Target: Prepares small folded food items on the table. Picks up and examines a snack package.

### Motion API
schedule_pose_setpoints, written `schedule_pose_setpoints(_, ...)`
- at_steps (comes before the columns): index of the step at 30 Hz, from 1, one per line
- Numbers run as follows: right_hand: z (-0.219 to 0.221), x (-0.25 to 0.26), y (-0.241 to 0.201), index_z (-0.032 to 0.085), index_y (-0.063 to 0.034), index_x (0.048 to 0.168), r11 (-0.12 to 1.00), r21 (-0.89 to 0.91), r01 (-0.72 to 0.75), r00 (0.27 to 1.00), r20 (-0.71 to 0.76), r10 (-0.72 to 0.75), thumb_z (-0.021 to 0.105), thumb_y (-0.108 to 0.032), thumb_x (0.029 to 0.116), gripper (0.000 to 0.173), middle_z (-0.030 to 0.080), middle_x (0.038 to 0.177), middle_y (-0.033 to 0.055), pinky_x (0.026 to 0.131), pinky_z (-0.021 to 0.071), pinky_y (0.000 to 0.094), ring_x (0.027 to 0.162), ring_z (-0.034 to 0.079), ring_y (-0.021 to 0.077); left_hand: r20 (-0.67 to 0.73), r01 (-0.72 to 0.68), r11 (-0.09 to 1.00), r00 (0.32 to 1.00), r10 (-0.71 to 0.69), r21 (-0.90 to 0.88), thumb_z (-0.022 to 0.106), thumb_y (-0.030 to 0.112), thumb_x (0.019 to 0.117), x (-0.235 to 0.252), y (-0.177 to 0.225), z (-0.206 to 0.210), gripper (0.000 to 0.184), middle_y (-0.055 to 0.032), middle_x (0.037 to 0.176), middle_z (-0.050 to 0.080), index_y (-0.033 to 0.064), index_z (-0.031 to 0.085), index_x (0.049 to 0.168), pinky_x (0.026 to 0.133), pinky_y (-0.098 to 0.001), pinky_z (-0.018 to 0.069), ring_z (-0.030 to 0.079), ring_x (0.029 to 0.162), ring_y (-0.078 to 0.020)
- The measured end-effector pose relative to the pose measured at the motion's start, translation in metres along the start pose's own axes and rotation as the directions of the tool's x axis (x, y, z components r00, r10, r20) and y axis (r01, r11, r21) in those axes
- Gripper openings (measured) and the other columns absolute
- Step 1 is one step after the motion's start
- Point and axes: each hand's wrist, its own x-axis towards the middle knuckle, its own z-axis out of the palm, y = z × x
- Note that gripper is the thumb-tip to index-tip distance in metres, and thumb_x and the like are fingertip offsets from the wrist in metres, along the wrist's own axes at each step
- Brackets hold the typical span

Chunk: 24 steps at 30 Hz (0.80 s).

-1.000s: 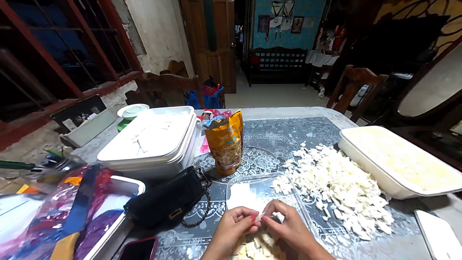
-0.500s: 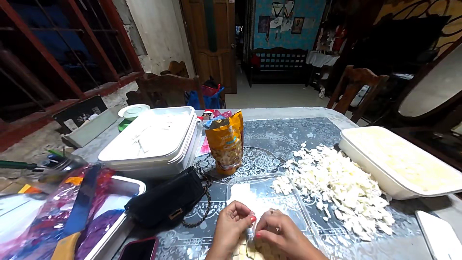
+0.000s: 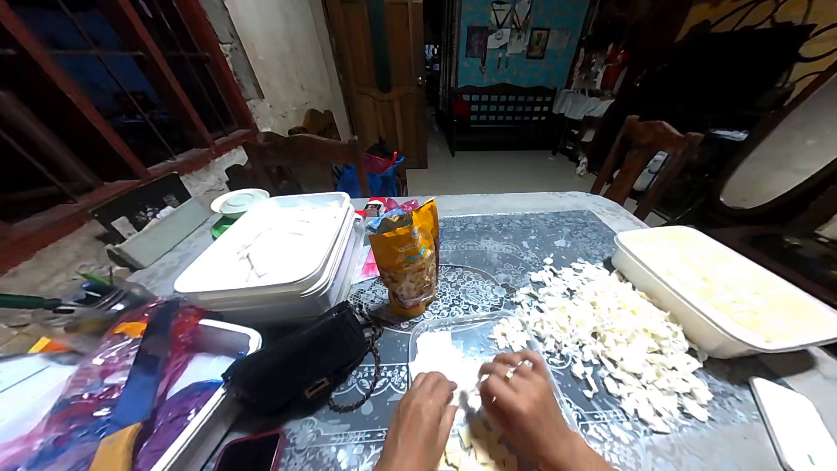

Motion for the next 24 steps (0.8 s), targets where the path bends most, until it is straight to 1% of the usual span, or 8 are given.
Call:
schedule_pose_setpoints(3,-0.017,0.01,0.036,0.069,-0.0077,0.075,0.945,-0.251,-0.212,0.977,-0.042,0.208,0.066,-0.014,0.0869,0.014,0.075,0.086,0.0102,0.086,0.0521,0.0543,0.09,0.073,0.0305,0.14,-0.013,0.98,0.99,-0.016,0.2,0.066,0.006,0.0943,-0.001,0.001,0.001,0.02,-0.0233,0.114,0.071,-0.0061,0.074,0.108,0.089,-0.0502,0.0573,0.067,0.11,-0.0412)
schedule_pose_setpoints(5,-0.026,0.013,0.057,0.07,0.0003,0.079,0.888,-0.321,-0.33,0.94,-0.019,0.342,0.07,-0.003,0.0839,0.006,0.073,0.09,0.0209,0.083,0.05,0.0643,0.092,0.071,0.0435,0.115,-0.026,0.97,0.993,-0.002,0.242,0.062,0.003,0.0961,-0.003,0.0,0.006,0.017,-0.0217,0.107,0.072,-0.006,0.075,0.102,0.083,-0.0472,0.0594,0.07,0.104,-0.0387)
schedule_pose_setpoints(7,-0.03,0.013,0.065,0.074,0.0006,0.084,0.872,-0.293,-0.391,0.902,0.067,0.427,0.075,0.002,0.0815,0.003,0.072,0.094,0.024,0.085,0.0475,0.0687,0.097,0.069,0.0484,0.061,-0.048,0.966,0.998,0.033,0.253,0.064,0.001,0.0937,-0.004,-0.003,0.008,0.014,-0.0204,0.1,0.073,-0.0056,0.076,0.096,0.079,-0.0454,0.0604,0.072,0.098,-0.0369)
schedule_pose_setpoints(9,-0.03,0.013,0.054,0.077,-0.0024,0.086,0.895,-0.159,-0.417,0.862,0.243,0.445,0.077,0.001,0.0798,0.007,0.074,0.094,0.0214,0.088,0.0478,0.0682,0.097,0.069,0.0463,0.04,-0.062,0.965,0.998,0.054,0.256,0.065,0.0,0.0925,-0.004,-0.004,0.008,0.012,-0.0199,0.097,0.074,-0.0055,0.075,0.094,0.077,-0.0448,0.0606,0.073,0.095,-0.0364)
schedule_pose_setpoints(12,-0.024,0.014,0.028,0.08,-0.0045,0.094,0.882,0.067,-0.466,0.742,0.572,0.349,0.076,-0.009,0.0859,0.01,0.075,0.095,0.0181,0.095,0.0447,0.063,0.1,0.069,0.0406,0.058,-0.065,0.969,0.997,0.053,0.24,0.064,-0.001,0.0925,-0.004,-0.005,0.006,0.012,-0.0204,0.097,0.073,-0.006,0.075,0.095,0.08,-0.0453,0.0604,0.073,0.096,-0.0369)
schedule_pose_setpoints(14,-0.015,0.007,0.017,0.081,-0.0067,0.092,0.899,0.129,-0.419,0.744,0.617,0.259,0.076,-0.016,0.0867,0.011,0.076,0.093,0.0147,0.093,0.0466,0.0595,0.097,0.07,0.0361,0.04,-0.08,0.966,0.997,0.072,0.245,0.065,0.001,0.0921,-0.003,-0.006,0.006,0.011,-0.0195,0.092,0.073,-0.0054,0.074,0.089,0.077,-0.0448,0.0606,0.073,0.092,-0.0359)
schedule_pose_setpoints(19,-0.004,-0.002,0.009,0.08,-0.0079,0.084,0.94,0.11,-0.323,0.809,0.548,0.214,0.074,-0.011,0.0861,0.007,0.075,0.086,0.0113,0.084,0.0502,0.0543,0.089,0.072,0.0318,-0.024,-0.069,0.977,0.997,0.076,0.204,0.071,0.003,0.0883,-0.003,-0.008,0.005,0.009,-0.0171,0.083,0.073,-0.0031,0.075,0.084,0.073,-0.0463,0.0603,0.074,0.082,-0.0344)
schedule_pose_setpoints(24,-0.004,0.002,0.01,0.079,-0.0041,0.091,0.909,0.106,-0.402,0.737,0.627,0.253,0.072,-0.017,0.0899,0.014,0.075,0.093,0.0152,0.092,0.0482,0.0548,0.098,0.071,0.0343,0.279,0.262,0.965,0.927,-0.25,-0.009,0.065,0.013,0.0978,0.009,-0.006,-0.022,0.019,-0.0193,0.092,0.072,-0.0043,0.072,0.1,0.086,-0.052,0.0553,0.071,0.09,-0.0339)
